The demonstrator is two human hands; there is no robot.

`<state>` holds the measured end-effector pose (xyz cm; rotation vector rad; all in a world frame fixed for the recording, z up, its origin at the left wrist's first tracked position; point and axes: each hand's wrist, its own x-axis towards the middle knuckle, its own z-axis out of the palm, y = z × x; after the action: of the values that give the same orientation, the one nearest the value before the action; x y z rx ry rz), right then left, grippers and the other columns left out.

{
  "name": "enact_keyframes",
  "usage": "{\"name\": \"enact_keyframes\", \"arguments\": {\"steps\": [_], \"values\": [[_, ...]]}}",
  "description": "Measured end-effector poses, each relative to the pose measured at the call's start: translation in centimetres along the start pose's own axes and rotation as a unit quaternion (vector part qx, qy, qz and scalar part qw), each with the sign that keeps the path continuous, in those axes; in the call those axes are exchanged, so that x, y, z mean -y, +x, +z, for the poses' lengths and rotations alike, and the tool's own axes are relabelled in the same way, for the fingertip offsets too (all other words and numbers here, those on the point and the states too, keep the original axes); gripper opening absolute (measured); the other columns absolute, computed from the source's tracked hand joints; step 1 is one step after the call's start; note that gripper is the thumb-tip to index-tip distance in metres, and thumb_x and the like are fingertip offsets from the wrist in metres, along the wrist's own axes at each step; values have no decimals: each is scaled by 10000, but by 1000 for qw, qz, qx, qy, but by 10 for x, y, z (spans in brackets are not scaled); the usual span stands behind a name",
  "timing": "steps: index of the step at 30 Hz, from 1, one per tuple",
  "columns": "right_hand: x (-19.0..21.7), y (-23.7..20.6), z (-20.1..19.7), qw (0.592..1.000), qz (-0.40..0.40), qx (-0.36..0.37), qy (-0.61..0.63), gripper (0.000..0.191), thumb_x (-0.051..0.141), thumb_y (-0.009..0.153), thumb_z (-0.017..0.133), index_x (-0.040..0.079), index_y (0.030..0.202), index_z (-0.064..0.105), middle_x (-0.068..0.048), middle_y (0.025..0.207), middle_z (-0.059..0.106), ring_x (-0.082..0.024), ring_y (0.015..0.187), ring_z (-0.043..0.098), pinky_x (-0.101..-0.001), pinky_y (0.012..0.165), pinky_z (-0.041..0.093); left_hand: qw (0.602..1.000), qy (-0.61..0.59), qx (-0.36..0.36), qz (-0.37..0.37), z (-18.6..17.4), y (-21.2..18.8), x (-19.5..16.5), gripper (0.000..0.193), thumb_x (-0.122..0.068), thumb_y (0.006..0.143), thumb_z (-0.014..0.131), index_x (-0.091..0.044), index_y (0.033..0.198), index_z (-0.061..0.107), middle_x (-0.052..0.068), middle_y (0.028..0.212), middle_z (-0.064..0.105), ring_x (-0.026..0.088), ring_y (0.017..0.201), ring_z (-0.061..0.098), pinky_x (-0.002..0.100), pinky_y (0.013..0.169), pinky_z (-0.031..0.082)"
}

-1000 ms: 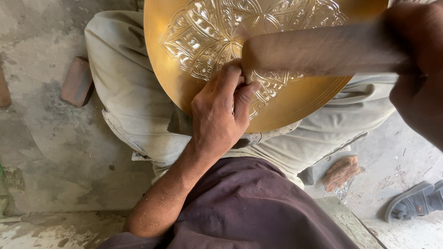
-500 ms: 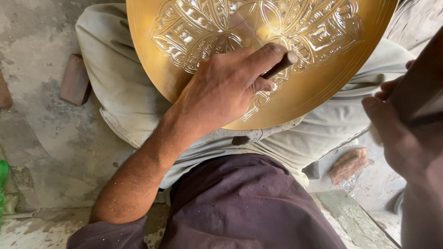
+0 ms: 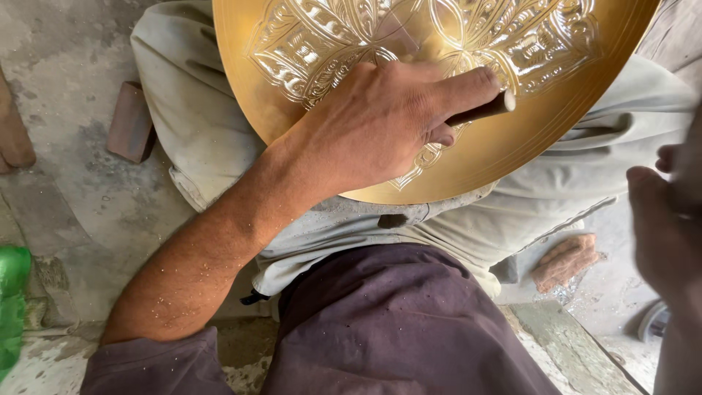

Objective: The person sits on the floor with a brass plate resting on their lap and holds a small punch against an embossed floral pattern. They repeatedly strike the punch with a wooden mallet, repositioning the punch across the design to deepen the decorative relief.

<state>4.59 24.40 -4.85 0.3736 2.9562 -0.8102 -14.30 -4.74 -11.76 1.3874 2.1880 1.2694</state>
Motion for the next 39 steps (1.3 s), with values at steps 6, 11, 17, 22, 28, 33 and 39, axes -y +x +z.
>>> {"name": "enact_keyframes", "arguments": {"steps": [6, 11, 17, 22, 28, 33, 39], "values": [[-21, -2, 2, 999, 40, 21, -8, 90, -97, 1023, 643, -19, 1012, 600, -152, 961, 668, -249, 765, 678, -307, 677, 557, 1000, 15, 14, -10, 2, -1, -3, 372, -106, 994, 691, -165, 1331, 545, 84, 826, 679, 186, 723, 713, 330, 558, 562], [-12, 8, 7, 986, -95, 30, -133, 84, -87, 1040, 642, -24, 987, 624, -182, 953, 678, -260, 721, 681, -286, 598, 537, 999, 4, -23, -48, 16, -15, -3, 311, -45, 1082, 597, -157, 1366, 536, 57, 858, 686, 132, 730, 715, 230, 516, 557], [-7, 33, 5, 999, 35, 5, -1, 37, -24, 1040, 650, -12, 1016, 625, -152, 951, 674, -229, 735, 680, -271, 630, 546, 964, -17, -219, -148, 30, -36, -28, 189, -178, 1134, 612, -113, 1300, 548, 36, 897, 665, 128, 739, 682, 244, 555, 574], [-23, 55, 3, 995, 83, 12, 44, 43, 28, 1040, 656, -2, 1040, 625, -127, 949, 671, -203, 747, 680, -258, 657, 554, 930, -31, -305, -203, 37, -48, -51, 201, -248, 1164, 607, -60, 1197, 543, 48, 938, 617, 163, 831, 680, 311, 720, 578], [-21, 39, -6, 994, 98, 14, 55, 93, 91, 1041, 664, 11, 1068, 625, -97, 948, 667, -172, 761, 679, -243, 689, 562, 931, -38, -285, -224, 34, -44, -51, 209, -247, 1141, 634, -58, 1159, 546, 48, 923, 622, 160, 791, 682, 316, 690, 563], [-25, 33, -3, 996, 79, 6, 50, 139, 143, 1041, 670, 21, 1092, 625, -72, 946, 663, -147, 773, 678, -230, 716, 570, 969, -71, -204, -118, 20, -29, -27, 280, -218, 1101, 662, -116, 1324, 526, 21, 1016, 676, 142, 867, 742, 273, 678, 634], [-37, 35, 3, 980, 154, 9, 128, 196, 205, 1041, 678, 33, 1121, 626, -42, 945, 659, -116, 787, 677, -215, 748, 579, 999, -24, -18, -44, 9, -13, -7, 429, -214, 1002, 739, -180, 1364, 511, 15, 851, 650, 144, 665, 675, 264, 544, 595]]}}
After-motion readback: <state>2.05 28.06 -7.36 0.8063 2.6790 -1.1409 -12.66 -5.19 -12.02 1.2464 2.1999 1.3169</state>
